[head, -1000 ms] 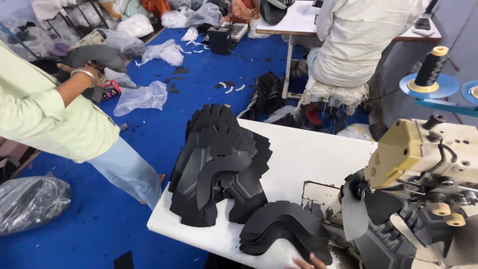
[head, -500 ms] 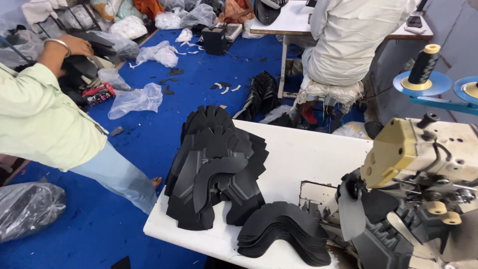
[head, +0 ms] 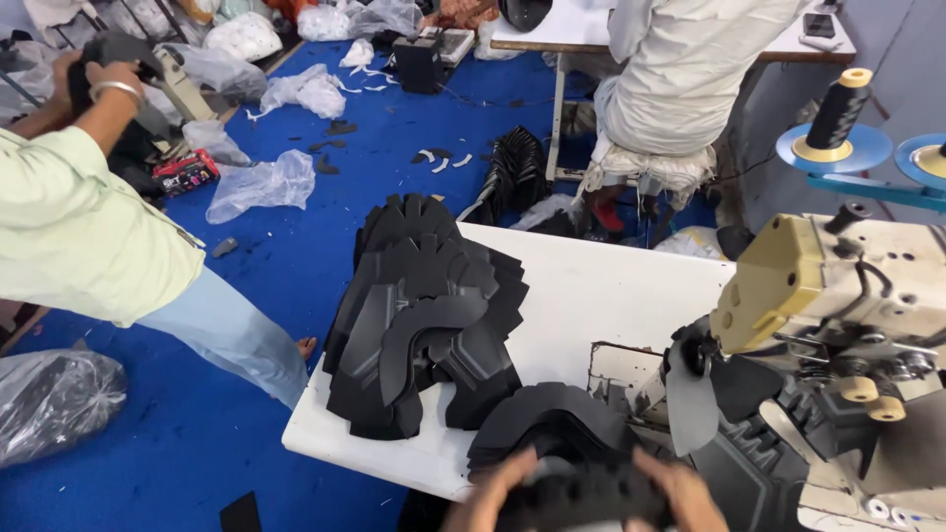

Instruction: The person uses a sewing machine to stitch black, curved fabric pieces. They feed the material under the presser foot, guide it through the machine, and then stack the finished pieces on the table. Another person assists by handing over additional pieces and organizing the stack.

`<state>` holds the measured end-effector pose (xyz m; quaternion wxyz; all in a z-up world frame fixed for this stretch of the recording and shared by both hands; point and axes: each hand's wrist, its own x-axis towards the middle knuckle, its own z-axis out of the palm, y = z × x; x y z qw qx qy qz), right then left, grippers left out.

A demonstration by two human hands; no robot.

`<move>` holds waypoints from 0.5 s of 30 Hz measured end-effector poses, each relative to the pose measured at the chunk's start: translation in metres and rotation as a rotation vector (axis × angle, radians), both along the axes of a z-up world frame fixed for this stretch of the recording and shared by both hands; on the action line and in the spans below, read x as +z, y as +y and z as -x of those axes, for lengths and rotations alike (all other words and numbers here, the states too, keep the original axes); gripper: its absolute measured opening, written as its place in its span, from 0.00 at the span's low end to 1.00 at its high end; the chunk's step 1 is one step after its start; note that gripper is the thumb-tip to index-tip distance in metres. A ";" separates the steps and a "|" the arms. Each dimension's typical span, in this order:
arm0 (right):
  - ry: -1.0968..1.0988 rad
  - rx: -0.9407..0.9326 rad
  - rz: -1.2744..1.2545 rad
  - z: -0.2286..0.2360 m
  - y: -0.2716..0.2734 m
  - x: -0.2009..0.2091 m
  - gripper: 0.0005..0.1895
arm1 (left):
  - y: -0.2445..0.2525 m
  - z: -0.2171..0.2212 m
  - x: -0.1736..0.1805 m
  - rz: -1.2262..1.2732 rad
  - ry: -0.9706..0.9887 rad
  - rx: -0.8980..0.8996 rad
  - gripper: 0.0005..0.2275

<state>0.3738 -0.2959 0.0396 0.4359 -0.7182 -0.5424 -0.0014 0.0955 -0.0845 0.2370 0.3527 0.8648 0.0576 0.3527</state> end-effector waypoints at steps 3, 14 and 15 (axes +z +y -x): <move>0.003 -0.069 0.012 0.024 0.077 0.189 0.38 | 0.090 -0.068 0.028 -0.050 0.007 -0.036 0.33; 0.098 -0.539 -0.154 -0.018 0.191 0.148 0.25 | 0.183 -0.225 -0.014 -0.024 -0.059 -0.161 0.26; 0.098 -0.590 -0.164 -0.023 0.192 0.142 0.27 | 0.181 -0.232 -0.022 -0.004 0.040 -0.152 0.26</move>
